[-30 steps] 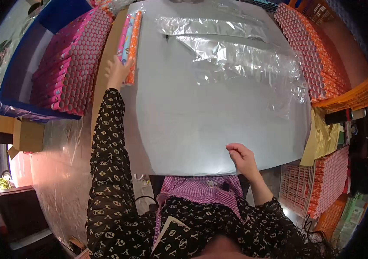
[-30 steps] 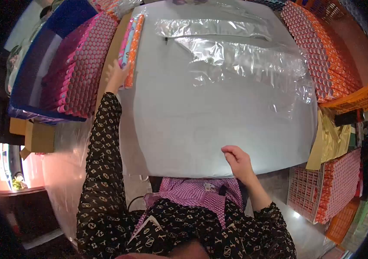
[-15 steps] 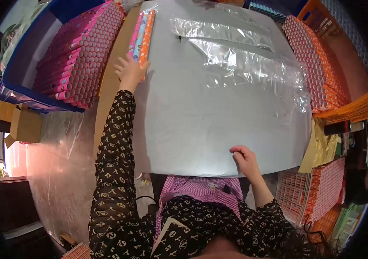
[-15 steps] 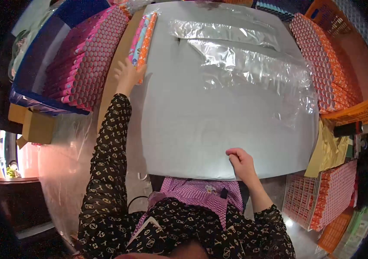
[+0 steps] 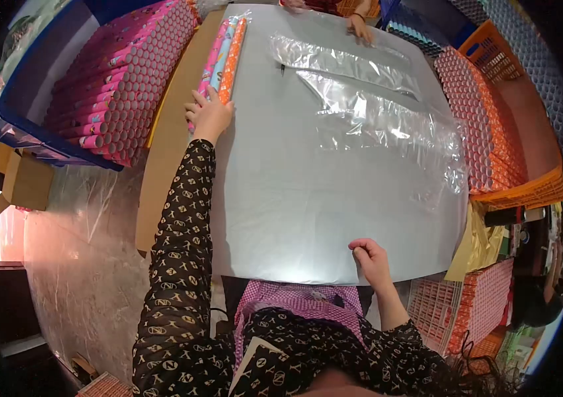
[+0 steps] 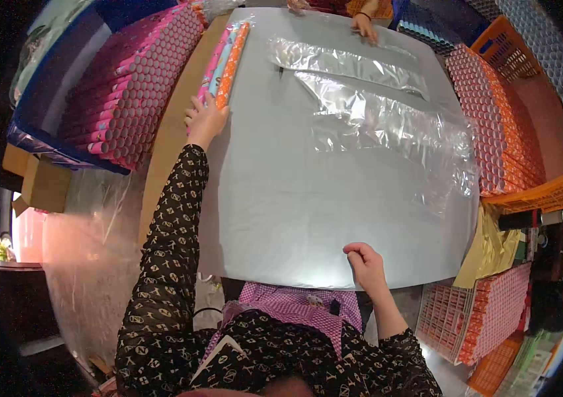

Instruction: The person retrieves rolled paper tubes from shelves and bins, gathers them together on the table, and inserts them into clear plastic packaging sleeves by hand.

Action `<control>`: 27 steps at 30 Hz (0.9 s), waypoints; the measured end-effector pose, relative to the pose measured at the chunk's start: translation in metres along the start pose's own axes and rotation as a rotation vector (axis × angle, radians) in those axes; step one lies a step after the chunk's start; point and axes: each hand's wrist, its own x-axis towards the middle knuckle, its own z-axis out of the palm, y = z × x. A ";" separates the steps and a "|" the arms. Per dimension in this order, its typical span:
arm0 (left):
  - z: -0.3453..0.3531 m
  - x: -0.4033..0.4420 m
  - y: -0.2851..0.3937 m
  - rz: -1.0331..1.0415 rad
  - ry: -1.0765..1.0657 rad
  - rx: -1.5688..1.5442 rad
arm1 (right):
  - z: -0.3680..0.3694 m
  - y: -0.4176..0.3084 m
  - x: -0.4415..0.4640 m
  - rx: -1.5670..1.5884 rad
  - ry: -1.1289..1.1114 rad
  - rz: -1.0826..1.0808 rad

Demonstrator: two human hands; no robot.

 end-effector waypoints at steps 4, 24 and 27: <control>0.002 0.001 0.000 0.008 0.004 -0.018 | 0.000 0.000 -0.001 0.004 0.012 0.025; -0.065 0.014 -0.001 0.000 0.124 -0.061 | -0.003 0.009 -0.002 0.057 -0.002 0.015; -0.111 0.027 -0.022 0.380 0.111 -0.563 | -0.006 0.013 0.000 0.042 -0.041 -0.013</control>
